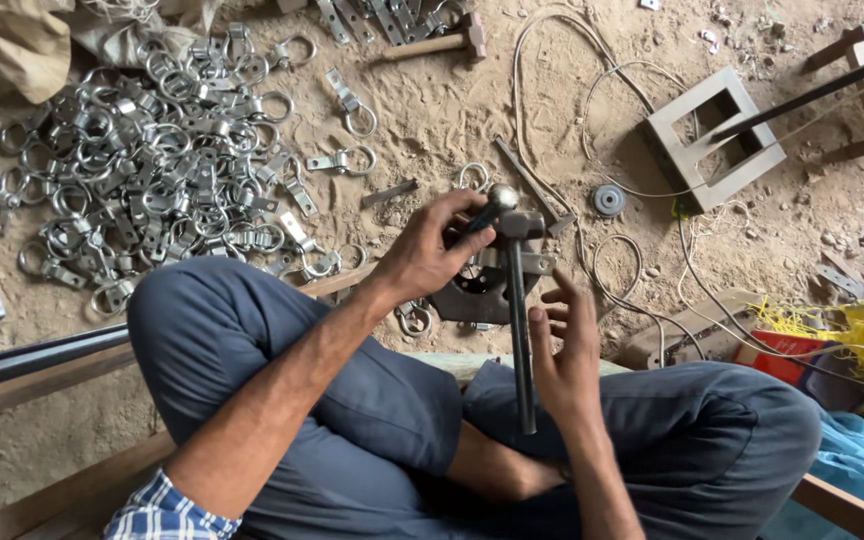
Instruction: The person sits cross-legged on the floor and uses a hammer to strike metal parts placed on a metal anvil. They repeatedly pick up metal pieces, position them on the anvil, and hit them with the hammer.
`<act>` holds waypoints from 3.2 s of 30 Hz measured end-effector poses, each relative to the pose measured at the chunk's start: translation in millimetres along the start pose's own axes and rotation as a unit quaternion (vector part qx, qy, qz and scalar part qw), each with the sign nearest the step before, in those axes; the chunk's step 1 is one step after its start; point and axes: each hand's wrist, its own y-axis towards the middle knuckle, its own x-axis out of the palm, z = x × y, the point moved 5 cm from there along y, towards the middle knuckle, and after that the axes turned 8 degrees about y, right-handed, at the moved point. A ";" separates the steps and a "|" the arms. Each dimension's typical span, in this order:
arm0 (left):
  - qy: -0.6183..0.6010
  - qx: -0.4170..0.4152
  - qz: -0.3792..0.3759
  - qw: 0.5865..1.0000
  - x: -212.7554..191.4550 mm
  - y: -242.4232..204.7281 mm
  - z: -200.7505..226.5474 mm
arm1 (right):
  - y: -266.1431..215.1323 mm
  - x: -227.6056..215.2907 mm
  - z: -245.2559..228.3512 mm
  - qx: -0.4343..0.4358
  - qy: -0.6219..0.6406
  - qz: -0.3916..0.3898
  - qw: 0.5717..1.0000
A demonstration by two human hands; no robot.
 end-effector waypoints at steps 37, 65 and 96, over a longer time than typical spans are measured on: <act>0.316 -0.208 0.141 0.915 -43.3 -4.6 -126.8 | -38.0 -38.0 -72.1 -0.213 -0.091 0.137 0.963; -0.042 -0.399 0.108 0.910 -45.1 -5.4 -128.7 | -30.6 -24.1 11.0 0.008 0.089 0.122 0.989; -0.028 -0.404 0.272 0.873 -62.0 -10.7 -133.1 | -1.5 15.1 -16.9 -0.097 -0.091 0.075 0.988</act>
